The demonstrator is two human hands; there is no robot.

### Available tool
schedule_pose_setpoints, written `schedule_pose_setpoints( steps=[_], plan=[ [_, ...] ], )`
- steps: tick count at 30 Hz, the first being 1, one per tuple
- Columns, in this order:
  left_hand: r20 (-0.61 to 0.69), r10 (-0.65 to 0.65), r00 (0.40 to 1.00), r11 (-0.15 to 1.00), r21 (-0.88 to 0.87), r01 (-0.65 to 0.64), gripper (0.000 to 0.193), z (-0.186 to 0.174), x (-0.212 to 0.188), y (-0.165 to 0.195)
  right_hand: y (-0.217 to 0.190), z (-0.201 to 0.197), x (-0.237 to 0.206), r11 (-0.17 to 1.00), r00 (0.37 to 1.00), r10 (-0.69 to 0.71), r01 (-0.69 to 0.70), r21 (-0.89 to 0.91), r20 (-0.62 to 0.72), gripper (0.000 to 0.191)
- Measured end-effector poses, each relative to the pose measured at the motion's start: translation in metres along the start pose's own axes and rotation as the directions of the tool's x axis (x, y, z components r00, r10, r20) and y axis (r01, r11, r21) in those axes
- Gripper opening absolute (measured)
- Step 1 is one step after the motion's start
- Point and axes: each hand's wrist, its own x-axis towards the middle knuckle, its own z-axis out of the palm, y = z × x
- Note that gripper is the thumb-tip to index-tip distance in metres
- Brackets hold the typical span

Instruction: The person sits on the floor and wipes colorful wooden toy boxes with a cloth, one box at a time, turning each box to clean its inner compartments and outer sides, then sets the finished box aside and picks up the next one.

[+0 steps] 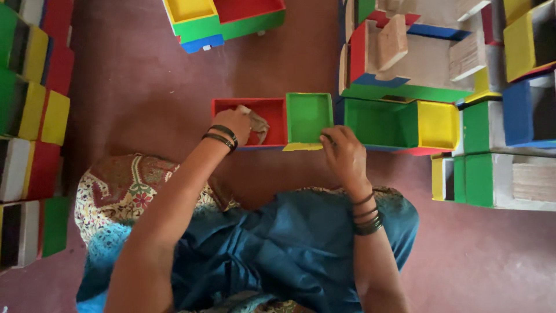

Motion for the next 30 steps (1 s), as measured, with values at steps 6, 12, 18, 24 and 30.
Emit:
schedule_pose_setpoints(
  steps=[6, 12, 18, 24, 30],
  plan=[
    [-0.042, 0.25, 0.967, 0.902, -0.353, -0.248, 0.035, -0.027, 0.0, 0.003, -0.005, -0.002, 0.002, 1.0, 1.0, 0.016, -0.016, 0.008, 0.004, 0.011],
    [-0.455, 0.019, 0.89, 0.838, -0.479, -0.263, 0.043, -0.019, 0.002, 0.031, -0.006, -0.004, 0.002, 1.0, 1.0, 0.017, -0.018, 0.006, 0.013, 0.011],
    [-0.423, -0.11, 0.899, 0.814, -0.558, -0.163, 0.063, 0.011, 0.001, 0.055, -0.006, -0.007, 0.001, 1.0, 1.0, -0.001, 0.0, 0.024, 0.015, 0.011],
    [-0.566, -0.035, 0.824, 0.836, -0.469, -0.286, 0.052, 0.028, 0.001, 0.054, -0.007, -0.008, 0.001, 0.999, 0.999, 0.023, -0.024, 0.021, 0.034, 0.012],
    [-0.154, 0.1, 0.983, 0.921, -0.36, -0.15, 0.033, -0.006, -0.011, 0.047, -0.006, -0.006, 0.004, 1.0, 1.0, -0.018, 0.018, 0.025, 0.02, 0.014]
  ],
)
